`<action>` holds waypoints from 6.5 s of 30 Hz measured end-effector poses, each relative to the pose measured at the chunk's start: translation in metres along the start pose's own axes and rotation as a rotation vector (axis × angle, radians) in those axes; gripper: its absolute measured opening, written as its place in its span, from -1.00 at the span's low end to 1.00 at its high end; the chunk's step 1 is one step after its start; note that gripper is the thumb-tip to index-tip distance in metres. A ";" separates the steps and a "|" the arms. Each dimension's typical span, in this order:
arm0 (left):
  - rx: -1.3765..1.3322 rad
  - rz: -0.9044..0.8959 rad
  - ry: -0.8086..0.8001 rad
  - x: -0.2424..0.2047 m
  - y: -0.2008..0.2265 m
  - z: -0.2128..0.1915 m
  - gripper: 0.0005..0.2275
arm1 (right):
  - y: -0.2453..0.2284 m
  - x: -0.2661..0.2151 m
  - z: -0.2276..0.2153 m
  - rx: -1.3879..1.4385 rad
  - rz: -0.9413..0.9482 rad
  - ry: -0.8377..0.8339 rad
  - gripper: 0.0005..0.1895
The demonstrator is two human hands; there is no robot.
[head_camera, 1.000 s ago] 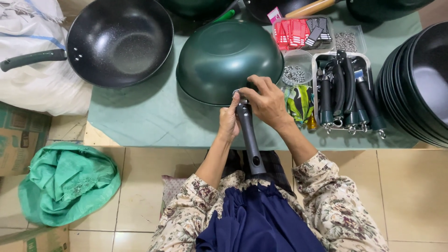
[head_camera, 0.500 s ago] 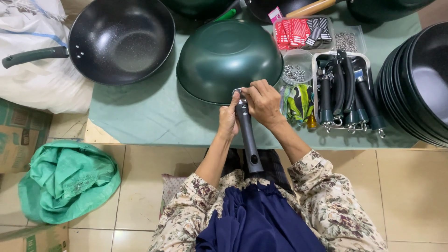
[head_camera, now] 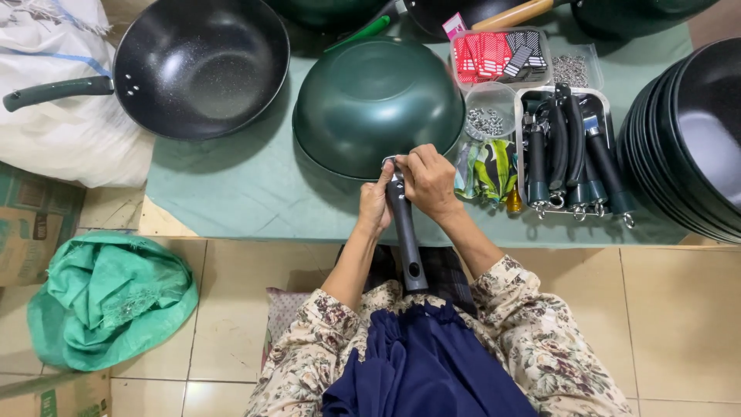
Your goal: Assembling wok handles using a screwdriver and cleaning the woks with a sponge.
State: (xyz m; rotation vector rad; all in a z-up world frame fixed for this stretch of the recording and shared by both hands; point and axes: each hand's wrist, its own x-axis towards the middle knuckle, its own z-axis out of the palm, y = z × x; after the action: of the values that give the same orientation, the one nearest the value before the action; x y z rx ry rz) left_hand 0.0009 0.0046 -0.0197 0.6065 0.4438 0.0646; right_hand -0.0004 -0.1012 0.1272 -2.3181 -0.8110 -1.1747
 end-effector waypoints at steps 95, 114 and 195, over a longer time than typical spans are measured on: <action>2.035 1.150 -0.437 0.087 -0.062 0.203 -0.93 | 0.276 -0.061 0.006 -0.510 0.136 -0.349 -0.92; 2.367 1.094 -0.481 0.154 -0.103 0.219 -0.75 | 0.306 -0.072 0.074 -0.609 0.104 -0.717 -0.80; 0.275 0.119 0.034 -0.073 0.039 -0.015 -0.81 | 0.006 -0.091 0.005 1.725 1.553 0.349 -0.81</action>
State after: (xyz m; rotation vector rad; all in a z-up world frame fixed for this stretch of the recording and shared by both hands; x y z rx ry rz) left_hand -0.0689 0.0310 0.0189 0.9034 0.4524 0.1285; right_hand -0.0367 -0.1312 0.0486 -0.6140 0.2814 0.0958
